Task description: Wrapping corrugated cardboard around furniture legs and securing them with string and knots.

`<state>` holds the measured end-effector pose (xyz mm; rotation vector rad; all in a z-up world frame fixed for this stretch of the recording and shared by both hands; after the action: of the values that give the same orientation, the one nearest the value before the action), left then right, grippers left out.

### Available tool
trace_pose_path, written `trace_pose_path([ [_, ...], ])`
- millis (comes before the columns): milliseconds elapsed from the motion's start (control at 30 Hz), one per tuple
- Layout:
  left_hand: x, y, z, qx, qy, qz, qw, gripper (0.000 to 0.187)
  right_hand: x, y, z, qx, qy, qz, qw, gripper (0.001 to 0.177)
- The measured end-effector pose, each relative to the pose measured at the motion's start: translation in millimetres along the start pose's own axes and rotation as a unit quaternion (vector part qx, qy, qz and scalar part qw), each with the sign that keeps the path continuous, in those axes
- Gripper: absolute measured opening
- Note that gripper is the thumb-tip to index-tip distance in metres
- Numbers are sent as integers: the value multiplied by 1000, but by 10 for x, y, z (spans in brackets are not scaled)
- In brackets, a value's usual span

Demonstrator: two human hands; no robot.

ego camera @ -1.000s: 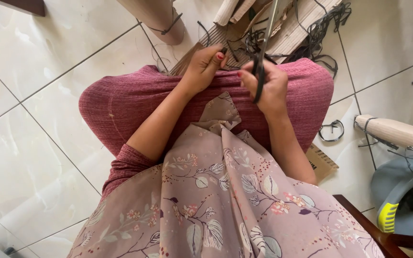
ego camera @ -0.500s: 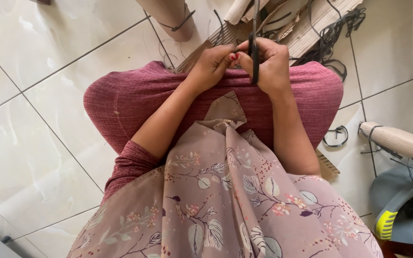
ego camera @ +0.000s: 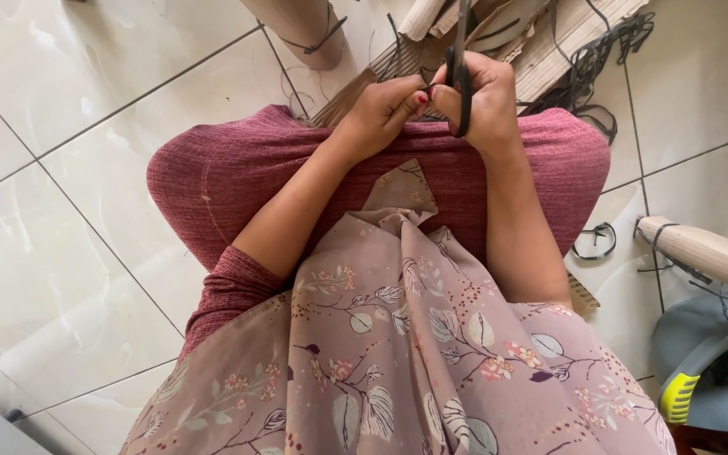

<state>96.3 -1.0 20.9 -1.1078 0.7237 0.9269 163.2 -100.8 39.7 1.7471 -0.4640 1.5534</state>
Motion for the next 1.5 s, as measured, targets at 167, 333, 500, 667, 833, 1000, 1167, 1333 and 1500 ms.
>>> trace_pose_path([
  [167, 41, 15, -5, 2, 8, 25, 1000, 34, -149, -64, 152, -13, -34, -27, 999, 9],
  [333, 66, 35, -9, 13, 18, 45, 999, 34, -299, -204, 393, -13, -172, -31, 985, 11],
  [500, 319, 150, -43, -1, 50, 88, 995, 31, -502, -392, 824, -149, -261, -47, 953, 22],
  [667, 171, 65, 65, -39, 143, 119, 982, 32, -650, -543, 1203, -260, -181, -16, 949, 15],
  [833, 169, 62, 31, -53, 241, 125, 961, 35, -968, -760, 1434, -306, -174, 40, 935, 17],
  [1000, 484, 207, -32, -190, 492, 195, 827, 27, -709, -764, 1057, -281, -38, 49, 958, 22],
  [1167, 674, 250, 60, -269, 490, 181, 809, 30, -719, -729, 992, -303, -7, 39, 952, 8],
  [1333, 666, 281, -55, -271, 521, 212, 781, 34, -777, -674, 1126, -337, 15, 25, 941, 10],
  [1500, 569, 293, -232, -228, 521, 214, 795, 29, -942, -726, 1263, -409, 162, -9, 898, 14],
])
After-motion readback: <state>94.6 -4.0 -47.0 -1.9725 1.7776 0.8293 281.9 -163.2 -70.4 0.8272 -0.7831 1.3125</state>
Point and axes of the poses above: each hand's wrist, its own y-axis away from the middle knuckle, its own z-axis out of the back of the hand, x = y × z, the point moved 9 cm from there along -y, towards the middle knuckle, and after that the axes turned 14 degrees about -z, right-handed, at the moved point
